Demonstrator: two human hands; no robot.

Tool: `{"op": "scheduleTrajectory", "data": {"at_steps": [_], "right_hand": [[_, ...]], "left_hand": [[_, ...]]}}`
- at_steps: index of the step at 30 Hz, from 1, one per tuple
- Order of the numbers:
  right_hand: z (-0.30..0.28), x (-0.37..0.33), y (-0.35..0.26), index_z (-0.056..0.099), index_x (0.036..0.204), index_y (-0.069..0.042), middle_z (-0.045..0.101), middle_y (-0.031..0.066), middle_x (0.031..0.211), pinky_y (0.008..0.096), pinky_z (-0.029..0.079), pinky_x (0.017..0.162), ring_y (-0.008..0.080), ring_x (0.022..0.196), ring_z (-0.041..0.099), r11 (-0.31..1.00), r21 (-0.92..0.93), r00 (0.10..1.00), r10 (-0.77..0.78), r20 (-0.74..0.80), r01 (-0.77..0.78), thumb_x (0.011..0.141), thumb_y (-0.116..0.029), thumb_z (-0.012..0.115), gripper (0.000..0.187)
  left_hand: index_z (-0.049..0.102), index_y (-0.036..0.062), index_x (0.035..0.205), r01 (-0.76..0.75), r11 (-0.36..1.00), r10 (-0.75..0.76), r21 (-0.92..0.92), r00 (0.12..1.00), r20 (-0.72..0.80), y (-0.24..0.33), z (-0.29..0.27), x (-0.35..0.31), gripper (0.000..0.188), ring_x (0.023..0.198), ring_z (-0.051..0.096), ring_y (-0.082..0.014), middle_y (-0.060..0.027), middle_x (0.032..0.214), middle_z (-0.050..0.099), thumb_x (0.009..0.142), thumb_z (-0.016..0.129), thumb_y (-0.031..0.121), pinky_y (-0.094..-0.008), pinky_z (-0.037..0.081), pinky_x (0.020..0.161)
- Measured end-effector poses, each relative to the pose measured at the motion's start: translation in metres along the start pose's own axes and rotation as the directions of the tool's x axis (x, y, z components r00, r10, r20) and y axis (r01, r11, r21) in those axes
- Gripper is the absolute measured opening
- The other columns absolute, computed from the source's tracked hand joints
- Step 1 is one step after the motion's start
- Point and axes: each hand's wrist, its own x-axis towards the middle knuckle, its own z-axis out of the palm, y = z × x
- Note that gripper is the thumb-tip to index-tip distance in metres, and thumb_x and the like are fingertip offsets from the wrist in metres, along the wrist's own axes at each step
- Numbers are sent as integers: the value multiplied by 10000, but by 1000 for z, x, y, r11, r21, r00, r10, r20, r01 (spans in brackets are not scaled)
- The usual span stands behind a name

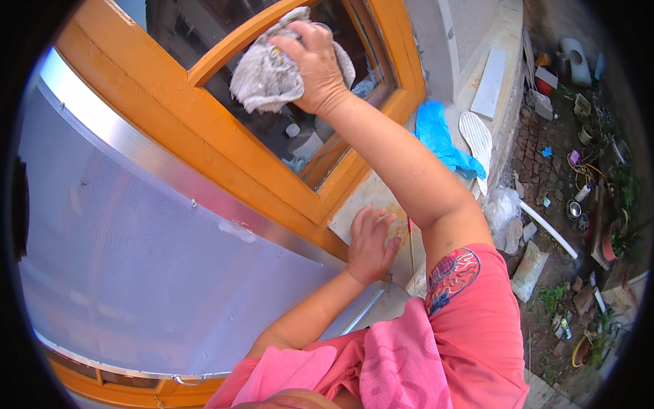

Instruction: The person wipes the metal frame and glass of a door and window using a cloth.

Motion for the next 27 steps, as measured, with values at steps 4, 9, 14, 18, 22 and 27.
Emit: {"op": "scheduleTrajectory", "data": {"at_steps": [4, 9, 14, 18, 22, 27], "right_hand": [[-2, 7, 121, 641, 1261, -155, 544, 162, 1311, 469, 399, 1054, 415, 1202, 481, 935, -253, 956, 192, -223, -247, 810, -241, 771, 477], [0, 38, 151, 573, 1337, -120, 573, 156, 1279, 489, 419, 1057, 407, 1228, 498, 846, -388, 928, 298, -222, -365, 890, -208, 675, 467], [-3, 43, 121, 601, 1281, -125, 588, 172, 1230, 488, 426, 1041, 416, 1192, 508, 840, -252, 877, 457, -150, -481, 923, -215, 622, 370], [7, 12, 23, 627, 1276, -103, 549, 176, 1339, 471, 391, 1073, 422, 1219, 466, 972, -124, 970, 177, -164, -198, 816, -228, 745, 491], [1, -13, -82, 637, 1315, -152, 516, 111, 1406, 471, 347, 1142, 353, 1296, 435, 988, 145, 990, -73, 121, 55, 812, -334, 781, 554], [1, -4, -23, 608, 1348, -199, 521, 112, 1392, 427, 376, 1133, 356, 1268, 459, 999, -3, 995, -40, 93, 40, 773, -244, 802, 608]], "left_hand": [[599, 53, 1292, -13, 999, 12, -35, 1000, -5, 5, 1, 4, 446, 1340, 414, -463, -184, 1334, 536, 890, 671, 234, -527, 328, 1141], [601, 52, 1287, -13, 1000, 13, -10, 1000, -18, 3, -5, 2, 442, 1326, 425, -461, -183, 1326, 538, 893, 668, 239, -517, 336, 1133], [601, 53, 1279, -24, 999, 24, -23, 999, -28, 2, 0, 3, 440, 1313, 440, -460, -181, 1312, 545, 892, 671, 249, -520, 344, 1126], [603, 51, 1272, -23, 1000, 22, -16, 999, -27, 1, 0, 2, 441, 1313, 440, -460, -183, 1314, 546, 889, 669, 260, -526, 342, 1128], [604, 52, 1265, -29, 999, 29, 23, 999, -36, 3, -2, 3, 467, 1316, 440, -452, -174, 1328, 540, 861, 696, 266, -545, 340, 1121], [615, 43, 1254, 0, 1000, 0, 24, 1000, -18, -1, -2, -1, 452, 1325, 430, -457, -181, 1327, 546, 868, 678, 269, -535, 328, 1137]]}}
